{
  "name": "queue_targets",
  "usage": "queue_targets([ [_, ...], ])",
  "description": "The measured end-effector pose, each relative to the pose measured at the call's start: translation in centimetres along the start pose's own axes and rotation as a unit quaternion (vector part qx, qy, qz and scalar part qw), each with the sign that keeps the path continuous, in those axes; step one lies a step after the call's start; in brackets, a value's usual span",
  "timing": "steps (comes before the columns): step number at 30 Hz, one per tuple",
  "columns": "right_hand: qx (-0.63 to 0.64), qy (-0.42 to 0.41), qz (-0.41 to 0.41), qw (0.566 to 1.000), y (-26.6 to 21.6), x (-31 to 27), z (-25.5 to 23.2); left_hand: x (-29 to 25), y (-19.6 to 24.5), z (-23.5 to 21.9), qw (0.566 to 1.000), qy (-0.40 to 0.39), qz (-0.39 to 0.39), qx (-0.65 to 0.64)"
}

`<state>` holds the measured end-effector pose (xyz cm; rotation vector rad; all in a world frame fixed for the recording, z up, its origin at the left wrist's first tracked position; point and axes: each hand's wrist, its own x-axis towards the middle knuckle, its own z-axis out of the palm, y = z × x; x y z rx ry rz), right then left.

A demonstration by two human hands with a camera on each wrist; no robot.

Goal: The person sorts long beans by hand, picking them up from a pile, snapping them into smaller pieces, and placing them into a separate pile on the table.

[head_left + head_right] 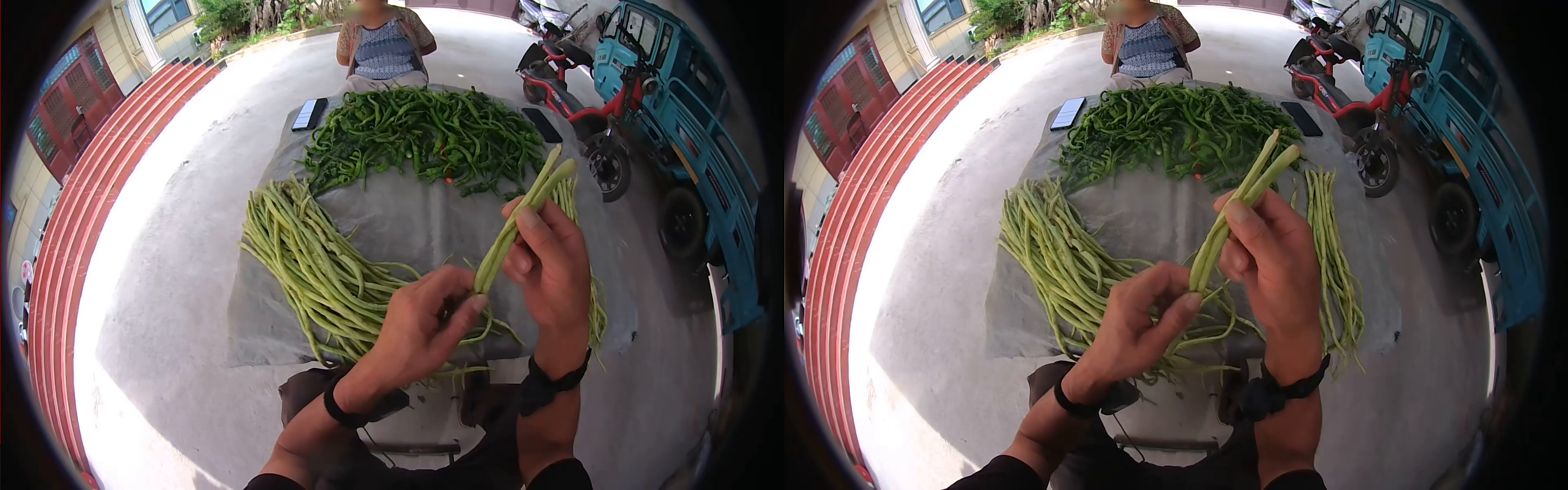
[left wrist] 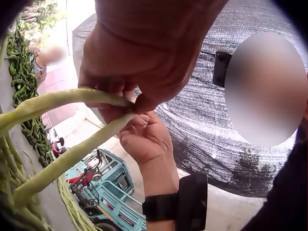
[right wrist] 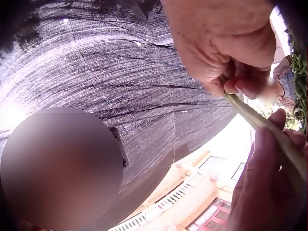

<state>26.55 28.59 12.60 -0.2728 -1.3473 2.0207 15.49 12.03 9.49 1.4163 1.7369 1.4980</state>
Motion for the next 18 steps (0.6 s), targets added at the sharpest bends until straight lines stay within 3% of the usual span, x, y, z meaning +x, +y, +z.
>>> queue_targets([
  [1, -0.004, 0.003, 0.008, 1.0, 0.0, 0.0, -0.1, 0.0, -0.1, 0.1, 1.0, -0.002, 0.003, 0.017],
  [7, -0.022, -0.003, -0.007, 1.0, 0.5, 0.4, -1.0, 0.2, -0.9, 1.4, 0.986, -0.025, -0.048, -0.159],
  [13, -0.015, -0.004, -0.008, 1.0, 0.7, 0.5, -0.9, 0.1, -1.0, 1.7, 1.0, 0.028, 0.0, 0.011],
  [16, -0.017, 0.004, -0.005, 1.0, 0.9, 0.6, -0.5, 0.2, -1.7, 2.4, 0.98, 0.101, 0.116, 0.125],
  [18, -0.014, 0.009, -0.007, 1.0, 1.0, 0.6, -0.1, 0.2, -1.9, 2.7, 0.972, 0.111, 0.125, 0.166],
])
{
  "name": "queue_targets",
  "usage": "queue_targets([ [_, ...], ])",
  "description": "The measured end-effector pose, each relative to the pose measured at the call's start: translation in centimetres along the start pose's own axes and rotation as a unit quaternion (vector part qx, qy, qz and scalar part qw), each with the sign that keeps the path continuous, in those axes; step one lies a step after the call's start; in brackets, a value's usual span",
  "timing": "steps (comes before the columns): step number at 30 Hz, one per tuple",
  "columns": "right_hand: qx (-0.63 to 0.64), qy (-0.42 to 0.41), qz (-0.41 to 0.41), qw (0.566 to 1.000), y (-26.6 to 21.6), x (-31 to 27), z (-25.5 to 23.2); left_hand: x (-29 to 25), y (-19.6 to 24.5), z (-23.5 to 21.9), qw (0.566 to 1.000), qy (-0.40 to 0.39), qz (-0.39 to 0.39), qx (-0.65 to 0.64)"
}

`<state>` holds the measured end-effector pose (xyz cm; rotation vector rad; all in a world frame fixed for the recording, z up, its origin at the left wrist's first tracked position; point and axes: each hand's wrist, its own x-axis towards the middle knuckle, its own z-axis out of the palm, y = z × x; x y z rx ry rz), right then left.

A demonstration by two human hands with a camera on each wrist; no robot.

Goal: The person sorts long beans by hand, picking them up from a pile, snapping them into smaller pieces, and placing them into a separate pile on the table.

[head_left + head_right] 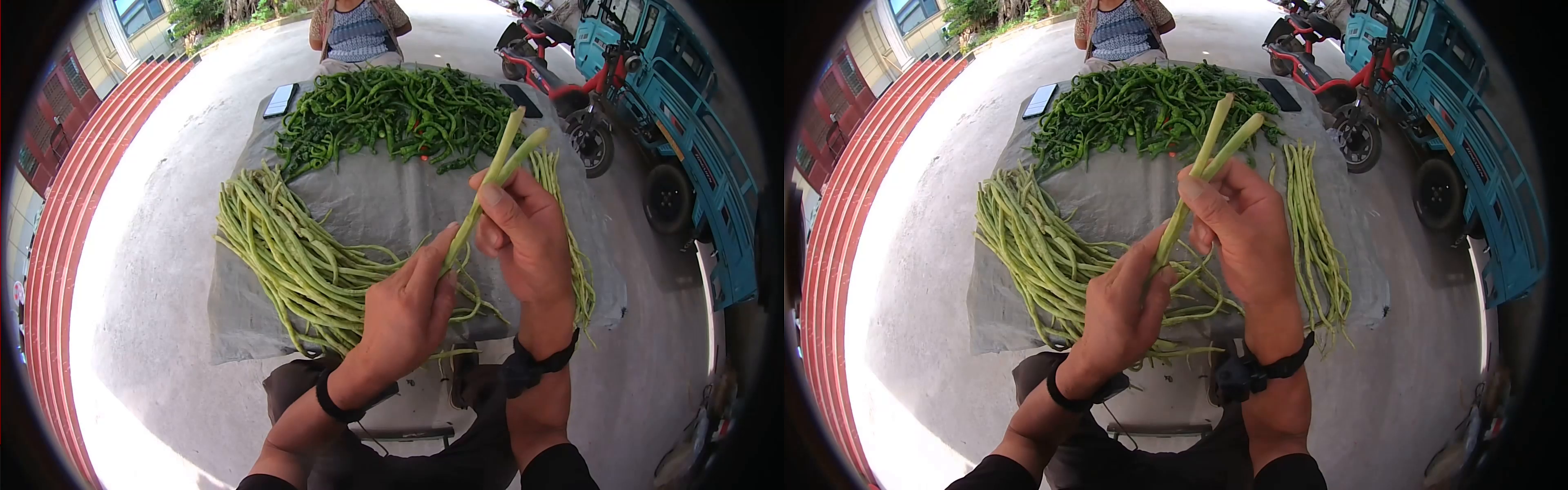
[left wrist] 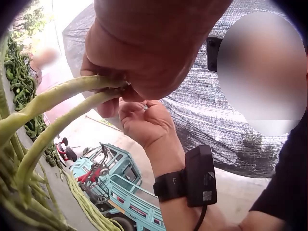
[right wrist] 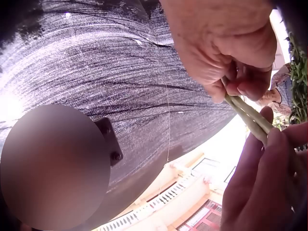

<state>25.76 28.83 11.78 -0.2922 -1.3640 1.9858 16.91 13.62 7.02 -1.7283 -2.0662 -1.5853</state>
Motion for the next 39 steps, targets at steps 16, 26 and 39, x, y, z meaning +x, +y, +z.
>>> queue_targets([
  [16, -0.027, 0.007, -0.025, 0.999, -1.6, -0.3, -2.1, -0.1, 0.8, -0.3, 0.957, -0.112, -0.166, -0.208],
  [26, 0.003, 0.029, -0.148, 0.989, -5.6, -0.9, -8.4, -0.8, 0.2, 1.2, 0.854, -0.207, -0.232, -0.417],
  [39, 0.09, 0.096, -0.363, 0.922, -12.1, -6.2, -14.3, -0.5, -1.3, 1.3, 0.797, -0.314, -0.251, -0.451],
])
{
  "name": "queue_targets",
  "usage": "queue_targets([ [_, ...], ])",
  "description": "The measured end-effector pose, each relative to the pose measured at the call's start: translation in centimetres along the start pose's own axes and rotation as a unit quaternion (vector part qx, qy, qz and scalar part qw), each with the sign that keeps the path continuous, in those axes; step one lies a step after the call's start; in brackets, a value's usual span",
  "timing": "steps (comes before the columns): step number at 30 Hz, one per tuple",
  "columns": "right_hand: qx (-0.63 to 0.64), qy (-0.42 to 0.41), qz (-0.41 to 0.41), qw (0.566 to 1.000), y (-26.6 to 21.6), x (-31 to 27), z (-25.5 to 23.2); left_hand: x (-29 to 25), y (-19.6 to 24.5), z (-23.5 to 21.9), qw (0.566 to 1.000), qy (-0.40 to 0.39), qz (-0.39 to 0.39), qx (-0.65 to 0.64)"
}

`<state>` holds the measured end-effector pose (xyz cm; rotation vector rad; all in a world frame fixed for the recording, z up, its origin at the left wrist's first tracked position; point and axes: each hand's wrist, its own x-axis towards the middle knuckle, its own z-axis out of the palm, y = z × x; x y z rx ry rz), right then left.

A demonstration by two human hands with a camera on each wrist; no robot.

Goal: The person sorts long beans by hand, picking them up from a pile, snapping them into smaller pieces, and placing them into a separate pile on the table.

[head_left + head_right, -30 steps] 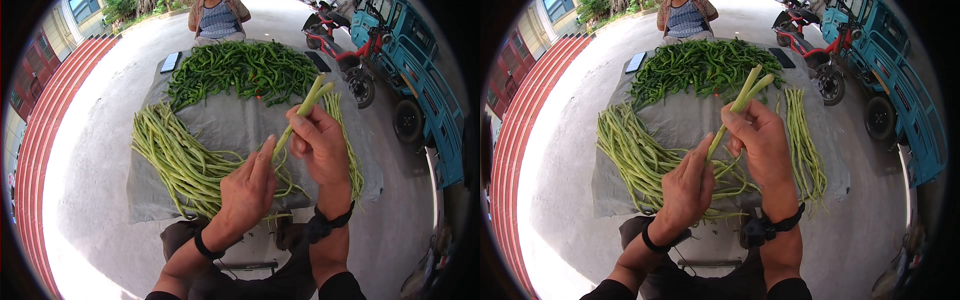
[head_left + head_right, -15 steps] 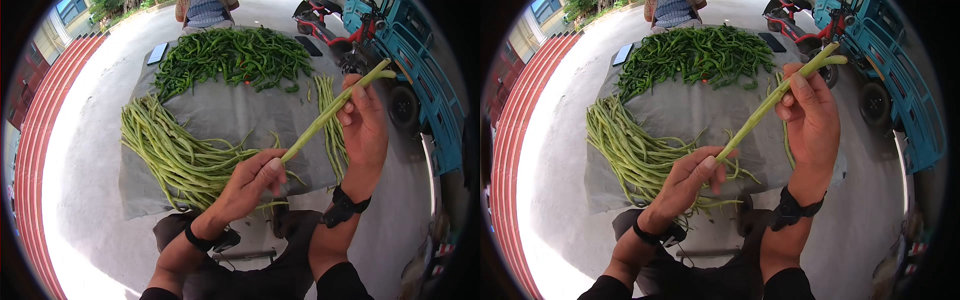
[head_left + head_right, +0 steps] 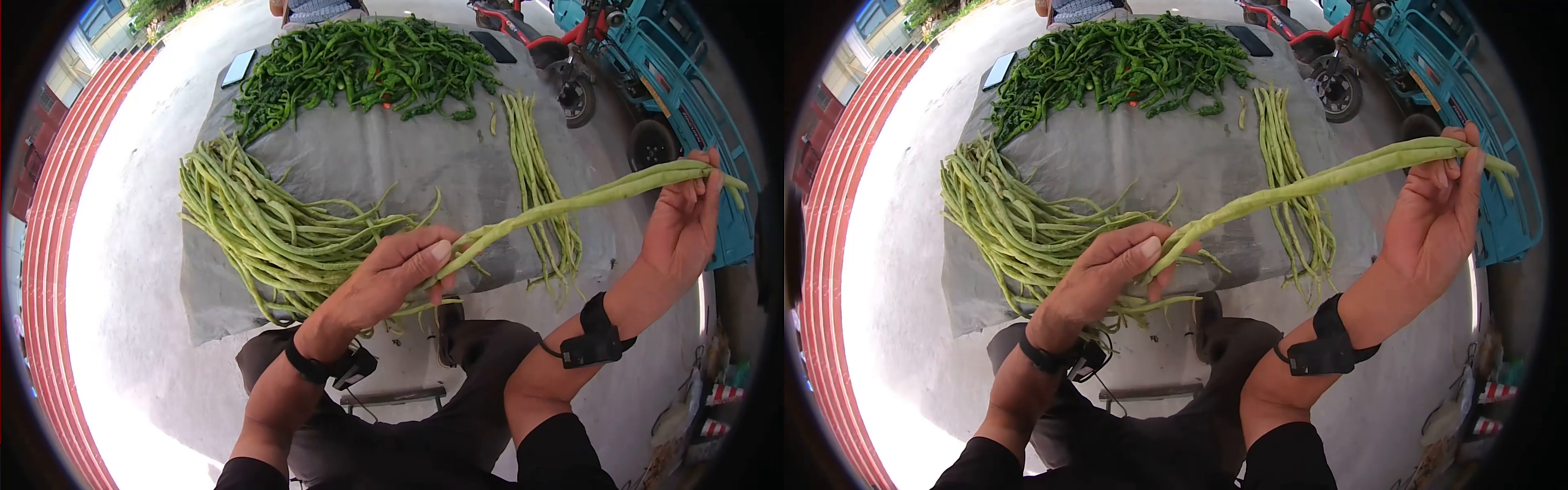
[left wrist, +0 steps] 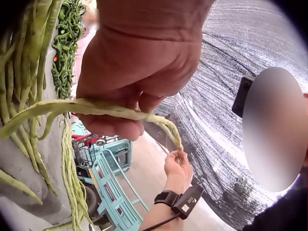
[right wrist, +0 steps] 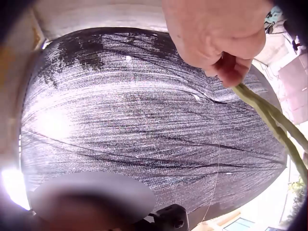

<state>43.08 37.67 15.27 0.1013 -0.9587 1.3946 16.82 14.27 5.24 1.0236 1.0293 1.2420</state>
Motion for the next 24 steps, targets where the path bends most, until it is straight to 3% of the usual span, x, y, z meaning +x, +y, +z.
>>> queue_targets([
  [3, -0.019, -0.005, -0.026, 0.999, -1.7, -0.3, 0.4, -0.3, 0.9, 1.1, 0.999, -0.015, -0.036, -0.028],
  [7, -0.047, 0.008, -0.054, 0.997, -3.1, -0.9, 1.6, 0.3, -0.8, 1.5, 0.992, -0.116, -0.044, 0.005],
  [10, -0.078, -0.015, -0.044, 0.996, -4.4, 0.2, 1.8, 0.7, -1.1, 2.0, 0.987, -0.146, -0.008, 0.068],
  [14, -0.147, -0.03, -0.042, 0.988, -8.2, 2.3, 2.3, 0.7, -1.8, 2.4, 0.954, -0.126, 0.115, 0.248],
  [22, -0.27, -0.08, -0.057, 0.958, -17.9, 2.6, 3.3, 0.0, -0.7, 3.1, 0.933, -0.044, 0.16, 0.319],
  [24, -0.299, -0.052, -0.061, 0.951, -19.7, 2.0, 3.9, -0.2, -0.5, 2.6, 0.936, -0.033, 0.162, 0.31],
])
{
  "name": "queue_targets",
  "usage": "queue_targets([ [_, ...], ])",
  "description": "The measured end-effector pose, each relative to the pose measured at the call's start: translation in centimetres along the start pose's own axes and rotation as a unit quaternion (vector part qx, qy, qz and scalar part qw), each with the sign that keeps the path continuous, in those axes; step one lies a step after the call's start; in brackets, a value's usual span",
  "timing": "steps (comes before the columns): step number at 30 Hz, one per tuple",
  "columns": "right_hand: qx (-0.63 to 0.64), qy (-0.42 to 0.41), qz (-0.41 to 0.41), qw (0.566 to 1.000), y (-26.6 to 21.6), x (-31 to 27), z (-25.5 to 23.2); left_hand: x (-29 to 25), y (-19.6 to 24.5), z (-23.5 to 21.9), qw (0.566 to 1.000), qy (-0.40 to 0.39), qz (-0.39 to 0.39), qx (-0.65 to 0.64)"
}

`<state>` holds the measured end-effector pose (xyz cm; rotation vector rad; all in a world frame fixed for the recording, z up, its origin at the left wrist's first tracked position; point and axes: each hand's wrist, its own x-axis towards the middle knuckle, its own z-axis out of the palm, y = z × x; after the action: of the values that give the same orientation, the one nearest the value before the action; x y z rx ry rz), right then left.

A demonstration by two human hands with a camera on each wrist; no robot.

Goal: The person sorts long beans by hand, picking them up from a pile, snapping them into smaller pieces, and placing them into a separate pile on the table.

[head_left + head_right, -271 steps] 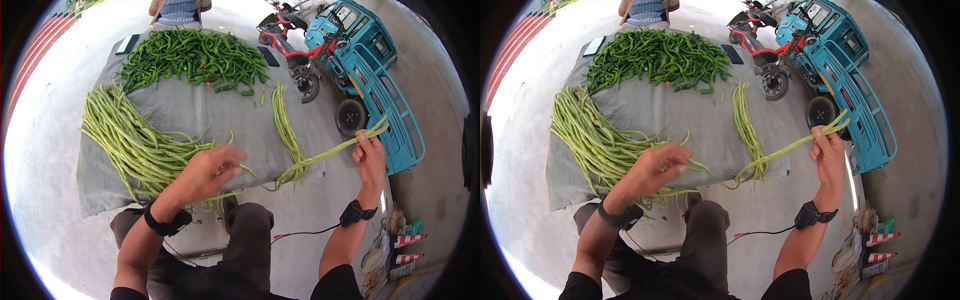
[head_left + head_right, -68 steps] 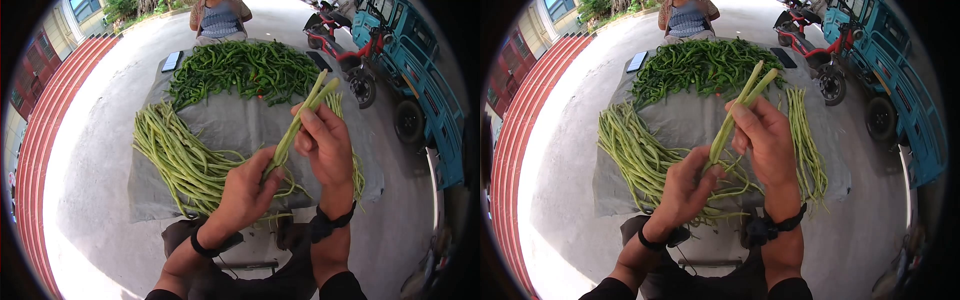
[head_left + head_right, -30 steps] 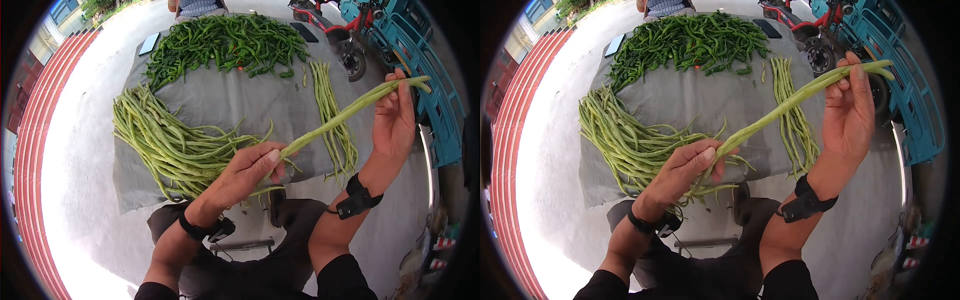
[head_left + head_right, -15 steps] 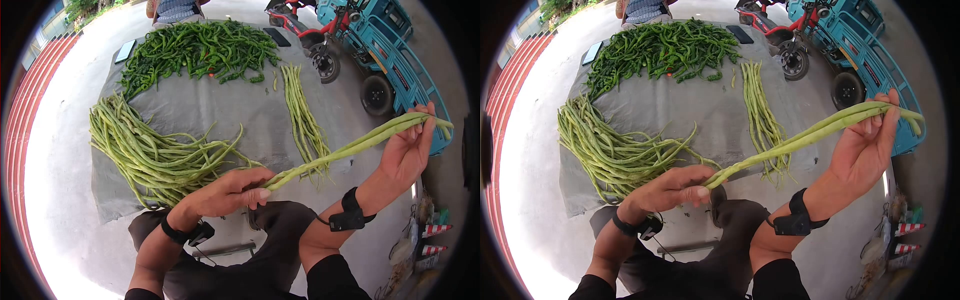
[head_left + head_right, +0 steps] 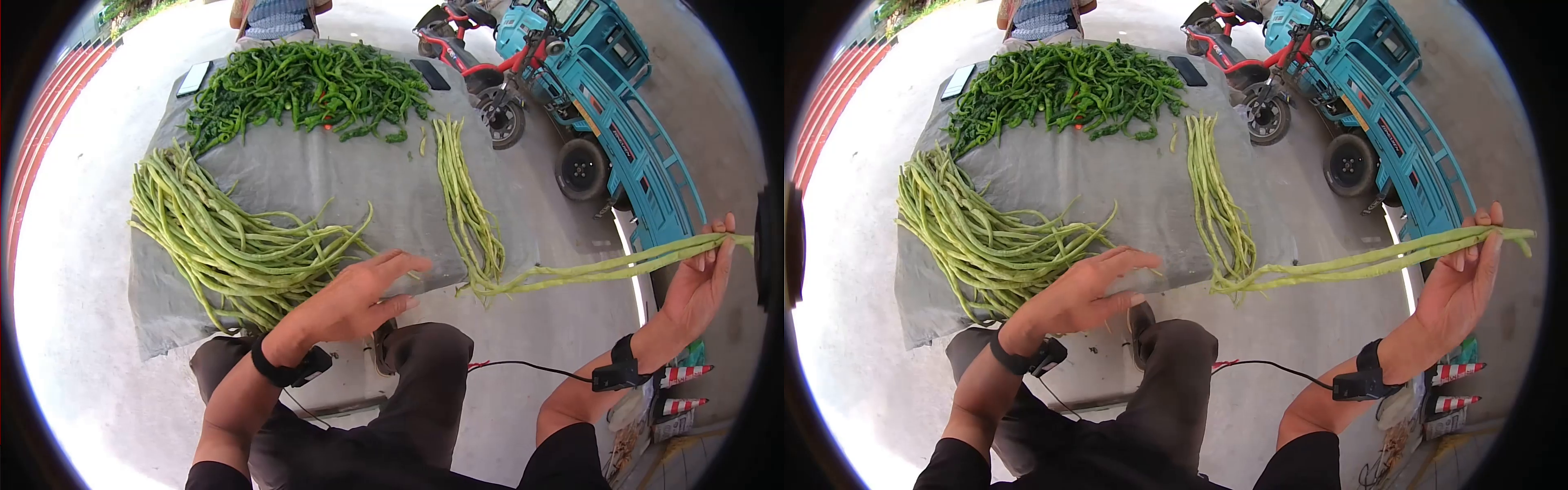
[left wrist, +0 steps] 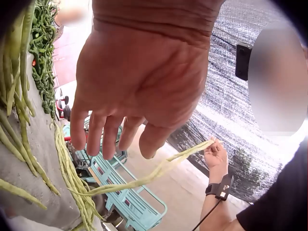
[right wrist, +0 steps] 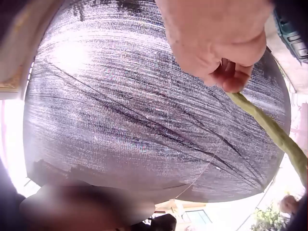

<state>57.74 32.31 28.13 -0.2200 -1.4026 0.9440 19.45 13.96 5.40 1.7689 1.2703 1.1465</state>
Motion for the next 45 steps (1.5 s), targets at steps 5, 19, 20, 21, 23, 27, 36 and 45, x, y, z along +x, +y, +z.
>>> queue_targets([
  [5, -0.063, 0.054, 0.004, 0.997, -3.6, -1.2, -0.3, -0.7, -0.6, -1.4, 0.997, 0.002, -0.031, -0.074],
  [19, -0.224, -0.032, 0.276, 0.934, 11.5, 0.9, 0.6, -2.4, -0.5, -3.8, 0.996, 0.049, -0.04, -0.066],
  [20, -0.223, -0.048, 0.292, 0.929, 13.8, 1.3, 1.1, -2.5, -0.5, -4.0, 0.996, 0.051, -0.041, -0.068],
  [21, -0.234, -0.059, 0.299, 0.923, 16.1, 1.7, 1.9, -2.5, -0.4, -4.3, 0.995, 0.055, -0.042, -0.067],
  [23, -0.262, -0.085, 0.306, 0.911, 20.5, 2.4, 3.6, -2.6, -0.1, -4.8, 0.995, 0.061, -0.047, -0.063],
  [27, -0.36, -0.14, 0.291, 0.875, 27.8, 3.8, 8.3, -2.6, 0.0, -5.8, 0.991, 0.085, -0.057, -0.087],
  [36, -0.459, -0.168, 0.338, 0.804, 43.7, 2.9, 11.9, -3.7, -0.3, -7.3, 0.984, 0.132, -0.063, -0.099],
  [45, -0.677, -0.214, 0.112, 0.696, 54.2, 1.2, 9.3, -4.2, -0.5, -8.6, 0.983, 0.133, -0.089, -0.094],
])
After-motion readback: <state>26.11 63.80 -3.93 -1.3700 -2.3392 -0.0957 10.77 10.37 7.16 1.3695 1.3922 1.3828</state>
